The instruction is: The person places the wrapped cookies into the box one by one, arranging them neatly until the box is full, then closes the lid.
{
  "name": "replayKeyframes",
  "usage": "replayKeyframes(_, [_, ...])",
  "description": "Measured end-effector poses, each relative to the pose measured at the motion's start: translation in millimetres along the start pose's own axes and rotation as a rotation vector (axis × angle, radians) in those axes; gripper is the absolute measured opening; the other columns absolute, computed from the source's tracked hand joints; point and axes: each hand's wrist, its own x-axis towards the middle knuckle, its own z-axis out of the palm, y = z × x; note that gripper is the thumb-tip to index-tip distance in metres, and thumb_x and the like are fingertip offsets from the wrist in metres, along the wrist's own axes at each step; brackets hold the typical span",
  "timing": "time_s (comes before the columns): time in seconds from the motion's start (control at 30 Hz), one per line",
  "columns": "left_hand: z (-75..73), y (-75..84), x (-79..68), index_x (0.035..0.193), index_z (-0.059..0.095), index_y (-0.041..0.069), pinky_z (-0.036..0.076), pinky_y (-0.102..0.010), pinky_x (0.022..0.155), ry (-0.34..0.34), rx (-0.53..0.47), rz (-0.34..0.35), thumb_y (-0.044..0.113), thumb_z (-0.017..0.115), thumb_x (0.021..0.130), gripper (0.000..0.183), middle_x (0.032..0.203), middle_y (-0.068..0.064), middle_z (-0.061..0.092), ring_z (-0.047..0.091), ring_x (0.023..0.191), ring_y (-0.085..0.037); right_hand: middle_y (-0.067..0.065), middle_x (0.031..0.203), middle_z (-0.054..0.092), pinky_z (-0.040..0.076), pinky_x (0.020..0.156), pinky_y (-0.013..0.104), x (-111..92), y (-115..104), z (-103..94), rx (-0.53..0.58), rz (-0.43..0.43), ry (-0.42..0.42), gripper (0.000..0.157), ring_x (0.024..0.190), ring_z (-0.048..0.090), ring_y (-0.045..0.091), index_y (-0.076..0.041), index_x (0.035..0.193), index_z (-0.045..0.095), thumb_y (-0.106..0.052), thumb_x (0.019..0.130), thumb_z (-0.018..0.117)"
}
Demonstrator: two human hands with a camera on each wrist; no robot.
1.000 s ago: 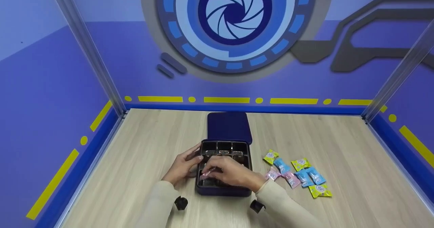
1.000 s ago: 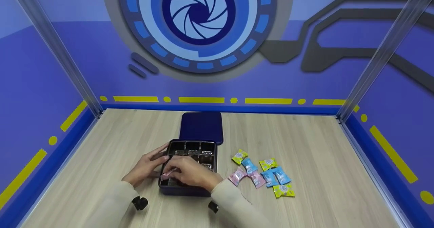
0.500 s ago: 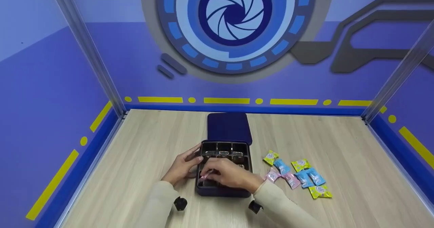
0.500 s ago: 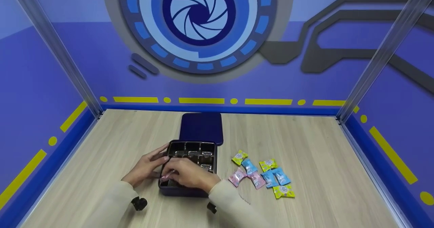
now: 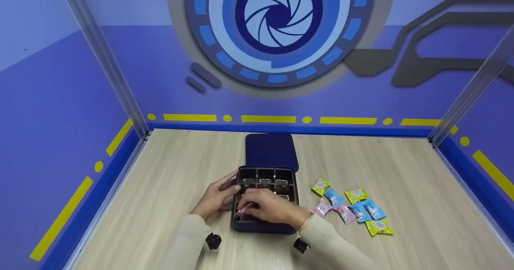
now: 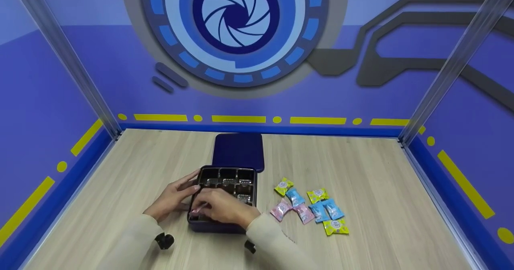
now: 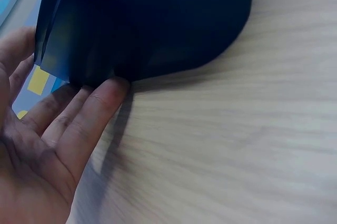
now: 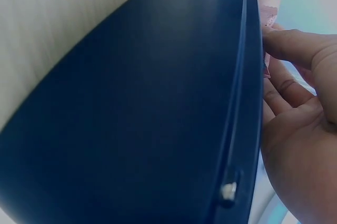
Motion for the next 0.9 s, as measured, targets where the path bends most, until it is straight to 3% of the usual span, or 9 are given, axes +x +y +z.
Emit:
replayKeyframes(0.33, [2.3, 4.9, -2.8, 0.165, 0.042, 0.019, 0.064, -0.050, 0.079, 0.011, 0.026, 0.006, 0.021, 0.068, 0.107, 0.063, 0.161, -0.025, 0.044, 0.055, 0.137, -0.040, 0.002, 0.107, 0.073, 0.054, 0.095, 0.020, -0.1, 2.3, 2.2, -0.009, -0.050, 0.020, 0.013, 0.104, 0.067, 0.007, -0.007, 0.109, 0.076, 0.000, 0.098, 0.075])
replayKeyframes(0.9, [2.5, 3.9, -3.1, 0.165, 0.043, 0.022, 0.063, -0.051, 0.083, 0.014, 0.028, -0.008, 0.023, 0.068, 0.107, 0.063, 0.162, -0.023, 0.043, 0.053, 0.139, -0.041, 0.000, 0.109, 0.073, 0.053, 0.097, 0.020, -1.6, 3.1, 4.7, 0.006, -0.022, 0.022, 0.014, 0.105, 0.067, 0.006, -0.008, 0.110, 0.077, -0.001, 0.098, 0.075])
